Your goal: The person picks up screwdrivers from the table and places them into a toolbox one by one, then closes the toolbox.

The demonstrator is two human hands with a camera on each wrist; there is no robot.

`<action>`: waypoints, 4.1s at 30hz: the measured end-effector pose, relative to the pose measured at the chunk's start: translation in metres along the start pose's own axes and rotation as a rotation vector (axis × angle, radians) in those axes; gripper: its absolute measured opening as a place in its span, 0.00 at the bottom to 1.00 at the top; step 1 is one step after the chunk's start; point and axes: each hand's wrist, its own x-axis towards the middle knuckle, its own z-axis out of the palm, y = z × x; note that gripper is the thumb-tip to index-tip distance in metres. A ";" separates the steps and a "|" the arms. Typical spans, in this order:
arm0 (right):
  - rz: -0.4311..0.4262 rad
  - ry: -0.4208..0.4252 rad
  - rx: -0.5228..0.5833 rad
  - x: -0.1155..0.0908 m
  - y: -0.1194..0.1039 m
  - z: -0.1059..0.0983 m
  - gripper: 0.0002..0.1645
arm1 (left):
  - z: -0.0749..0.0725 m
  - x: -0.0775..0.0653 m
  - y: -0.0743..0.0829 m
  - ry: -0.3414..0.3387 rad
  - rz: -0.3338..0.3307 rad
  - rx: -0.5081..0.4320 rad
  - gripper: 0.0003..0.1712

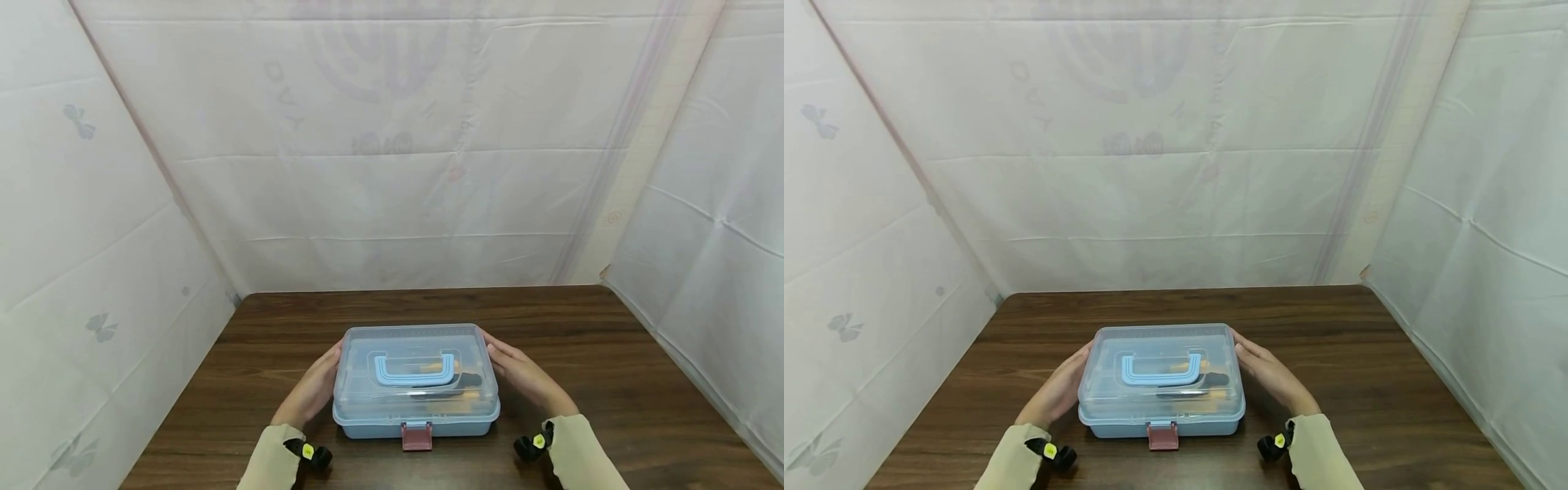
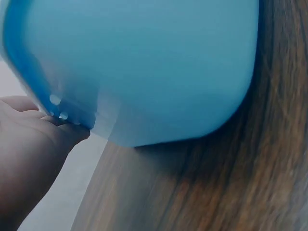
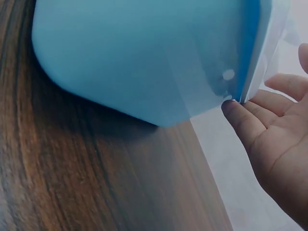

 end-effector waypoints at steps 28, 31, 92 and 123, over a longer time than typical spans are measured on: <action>0.016 0.059 -0.032 -0.003 -0.002 0.001 0.35 | 0.008 0.005 0.003 0.039 -0.006 0.054 0.43; -0.006 0.083 -0.038 -0.011 -0.007 -0.003 0.34 | 0.009 0.005 0.004 0.036 -0.002 0.058 0.43; 0.010 -0.500 0.144 -0.048 0.008 0.079 0.33 | 0.015 0.003 0.001 0.077 -0.004 0.057 0.44; 0.082 -0.444 0.227 -0.043 0.012 0.091 0.32 | 0.016 0.003 0.002 0.083 0.002 0.062 0.43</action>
